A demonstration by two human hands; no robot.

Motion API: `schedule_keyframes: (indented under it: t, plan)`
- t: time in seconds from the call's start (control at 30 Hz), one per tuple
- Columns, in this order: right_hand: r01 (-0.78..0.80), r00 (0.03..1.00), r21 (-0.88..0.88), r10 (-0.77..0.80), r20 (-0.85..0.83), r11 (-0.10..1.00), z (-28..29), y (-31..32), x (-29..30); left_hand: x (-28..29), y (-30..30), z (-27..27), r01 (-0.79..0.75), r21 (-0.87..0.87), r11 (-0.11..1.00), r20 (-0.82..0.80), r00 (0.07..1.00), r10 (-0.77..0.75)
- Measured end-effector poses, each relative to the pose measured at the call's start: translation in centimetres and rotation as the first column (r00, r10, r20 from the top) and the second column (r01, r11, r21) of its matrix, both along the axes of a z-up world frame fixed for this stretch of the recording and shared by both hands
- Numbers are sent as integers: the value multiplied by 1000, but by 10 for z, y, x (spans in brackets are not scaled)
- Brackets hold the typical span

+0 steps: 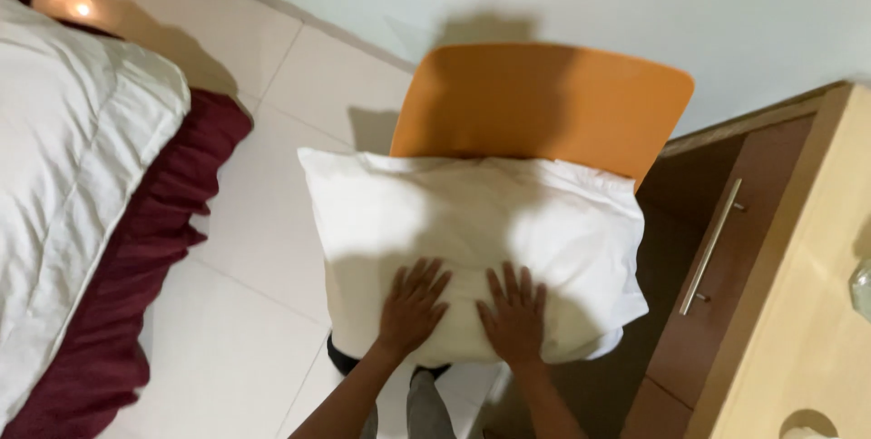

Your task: The person arranges pillows on a bed and an orange chair, then moves a remote control to a nightstand. They proceed to fold the white duvet on the bed by hand.

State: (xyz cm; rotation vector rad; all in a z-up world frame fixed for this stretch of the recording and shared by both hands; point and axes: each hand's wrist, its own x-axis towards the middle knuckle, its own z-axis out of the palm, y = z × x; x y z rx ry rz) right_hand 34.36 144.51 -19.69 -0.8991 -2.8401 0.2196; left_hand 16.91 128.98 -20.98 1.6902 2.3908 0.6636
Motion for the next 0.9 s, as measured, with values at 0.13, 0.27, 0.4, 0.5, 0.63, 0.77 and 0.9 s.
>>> schedule_keyframes:
  t: [0.13,0.27,0.4,0.5,0.63,0.77,0.9]
  plan:
    - [53,995,22,-51,-85,998,6,42,37,-43,-40,-10,-118,-27,993,-154,982,112]
    - [416,861,289,-476,180,862,5,70,68,-69,-60,-11,-380,-25,925,-242,900,363]
    - [437,882,311,-470,38,844,-8,51,43,-29,-24,29,-299,76,951,-203,929,308]
    - [58,994,156,-71,79,986,-39,-6,-1,25,17,-18,-57,40,998,-112,992,61]
    - [-20,998,204,6,70,979,-73,12,21,7,25,-16,64,-53,997,57,997,-61]
    - [215,961,238,-249,120,947,-48,51,66,-41,-14,-10,-65,-87,994,-68,996,59]
    - [548,676,361,-654,339,754,-13,80,78,-73,-57,-17,-434,112,894,-371,816,443]
